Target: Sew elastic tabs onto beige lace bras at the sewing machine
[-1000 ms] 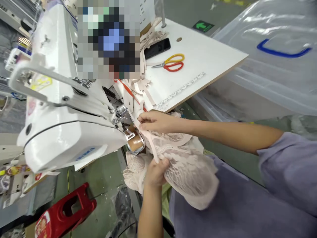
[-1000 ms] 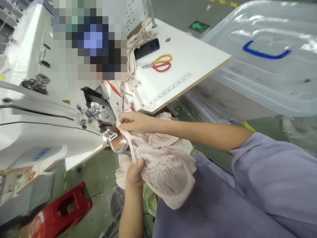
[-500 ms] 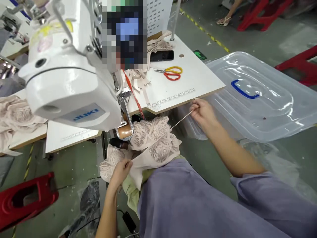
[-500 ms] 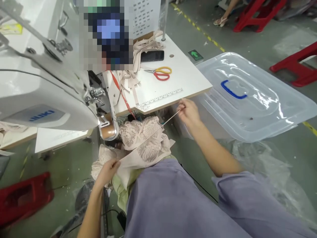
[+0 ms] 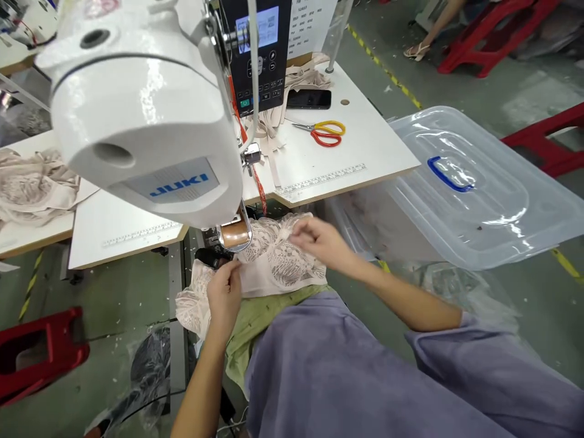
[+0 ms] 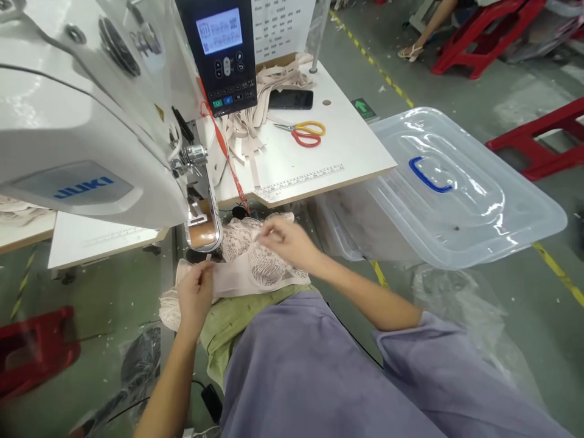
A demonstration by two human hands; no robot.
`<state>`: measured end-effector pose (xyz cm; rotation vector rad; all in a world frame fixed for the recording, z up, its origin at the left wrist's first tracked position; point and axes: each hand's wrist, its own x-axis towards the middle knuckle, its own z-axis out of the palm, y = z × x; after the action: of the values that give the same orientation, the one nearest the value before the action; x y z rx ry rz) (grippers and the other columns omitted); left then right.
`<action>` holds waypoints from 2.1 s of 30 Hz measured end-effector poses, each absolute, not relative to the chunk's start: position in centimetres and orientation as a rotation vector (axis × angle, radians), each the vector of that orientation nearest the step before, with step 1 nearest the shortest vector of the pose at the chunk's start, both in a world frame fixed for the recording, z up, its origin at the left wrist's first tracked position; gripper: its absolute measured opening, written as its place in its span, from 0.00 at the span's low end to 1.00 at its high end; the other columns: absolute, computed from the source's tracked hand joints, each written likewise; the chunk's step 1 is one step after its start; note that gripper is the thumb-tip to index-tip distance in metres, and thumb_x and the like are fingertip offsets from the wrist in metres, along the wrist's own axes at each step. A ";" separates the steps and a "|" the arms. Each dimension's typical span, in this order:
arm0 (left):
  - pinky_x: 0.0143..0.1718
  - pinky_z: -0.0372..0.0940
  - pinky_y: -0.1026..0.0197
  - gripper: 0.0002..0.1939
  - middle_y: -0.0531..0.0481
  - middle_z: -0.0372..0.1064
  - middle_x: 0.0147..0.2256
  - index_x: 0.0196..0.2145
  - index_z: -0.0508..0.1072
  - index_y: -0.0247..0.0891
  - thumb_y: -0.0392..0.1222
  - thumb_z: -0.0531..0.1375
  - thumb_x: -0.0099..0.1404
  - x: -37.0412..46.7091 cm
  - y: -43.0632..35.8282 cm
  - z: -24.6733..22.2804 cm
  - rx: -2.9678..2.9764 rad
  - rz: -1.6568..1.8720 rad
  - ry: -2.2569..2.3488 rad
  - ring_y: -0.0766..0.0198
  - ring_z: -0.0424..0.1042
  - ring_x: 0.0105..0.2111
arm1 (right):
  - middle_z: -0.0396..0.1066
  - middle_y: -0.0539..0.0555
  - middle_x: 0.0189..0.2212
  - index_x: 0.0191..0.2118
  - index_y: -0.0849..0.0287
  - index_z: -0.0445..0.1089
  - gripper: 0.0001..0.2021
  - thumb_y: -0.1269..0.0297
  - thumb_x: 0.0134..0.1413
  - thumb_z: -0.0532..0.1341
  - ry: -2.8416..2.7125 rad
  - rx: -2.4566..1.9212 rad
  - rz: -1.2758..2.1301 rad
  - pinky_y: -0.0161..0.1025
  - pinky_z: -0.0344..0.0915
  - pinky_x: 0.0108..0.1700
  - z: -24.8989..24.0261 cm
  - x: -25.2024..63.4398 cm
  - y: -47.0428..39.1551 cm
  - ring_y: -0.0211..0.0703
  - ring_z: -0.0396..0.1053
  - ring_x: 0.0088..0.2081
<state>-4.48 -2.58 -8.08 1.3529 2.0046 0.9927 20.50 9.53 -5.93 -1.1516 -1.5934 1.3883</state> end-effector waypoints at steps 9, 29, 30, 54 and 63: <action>0.33 0.65 0.63 0.16 0.47 0.76 0.36 0.52 0.76 0.39 0.47 0.61 0.70 -2.7 -2.6 -1.9 1.726 0.728 1.630 0.63 0.72 0.31 | 0.74 0.48 0.30 0.41 0.56 0.67 0.05 0.61 0.63 0.59 -2.308 -0.822 1.113 0.34 0.56 0.31 -4.7 17.1 5.7 0.35 0.67 0.26; 0.34 0.67 0.65 0.10 0.49 0.79 0.37 0.49 0.73 0.40 0.40 0.55 0.74 -4.0 -2.5 -1.8 1.722 0.752 1.605 0.64 0.77 0.34 | 0.72 0.51 0.30 0.36 0.57 0.77 0.08 0.59 0.58 0.62 -1.949 -0.810 1.762 0.36 0.61 0.33 -4.5 17.3 8.1 0.38 0.67 0.30; 0.31 0.65 0.66 0.09 0.50 0.78 0.35 0.47 0.72 0.40 0.40 0.55 0.73 -4.1 -2.6 -1.6 1.737 0.735 1.607 0.66 0.75 0.31 | 0.72 0.52 0.34 0.35 0.57 0.77 0.07 0.62 0.57 0.63 -2.085 -0.679 1.667 0.37 0.63 0.38 -4.3 17.2 7.9 0.39 0.69 0.34; 0.36 0.68 0.60 0.06 0.48 0.74 0.37 0.33 0.72 0.40 0.44 0.59 0.66 -3.8 -0.2 -1.3 1.574 0.589 1.634 0.57 0.74 0.38 | 0.76 0.52 0.34 0.30 0.57 0.70 0.07 0.71 0.57 0.56 -2.406 -0.495 1.014 0.34 0.65 0.40 -5.3 15.0 6.3 0.38 0.71 0.38; 0.42 0.68 0.61 0.11 0.49 0.76 0.38 0.40 0.77 0.40 0.49 0.62 0.68 -0.7 -1.5 -3.5 1.235 1.032 1.887 0.60 0.74 0.39 | 0.76 0.51 0.35 0.32 0.58 0.72 0.08 0.68 0.59 0.57 -2.027 -0.584 1.237 0.31 0.66 0.45 -4.4 16.2 6.3 0.36 0.72 0.38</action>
<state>-0.71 -1.53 -3.48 1.2346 1.8869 1.0324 16.15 6.32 -4.43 -0.5843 -2.0274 1.2371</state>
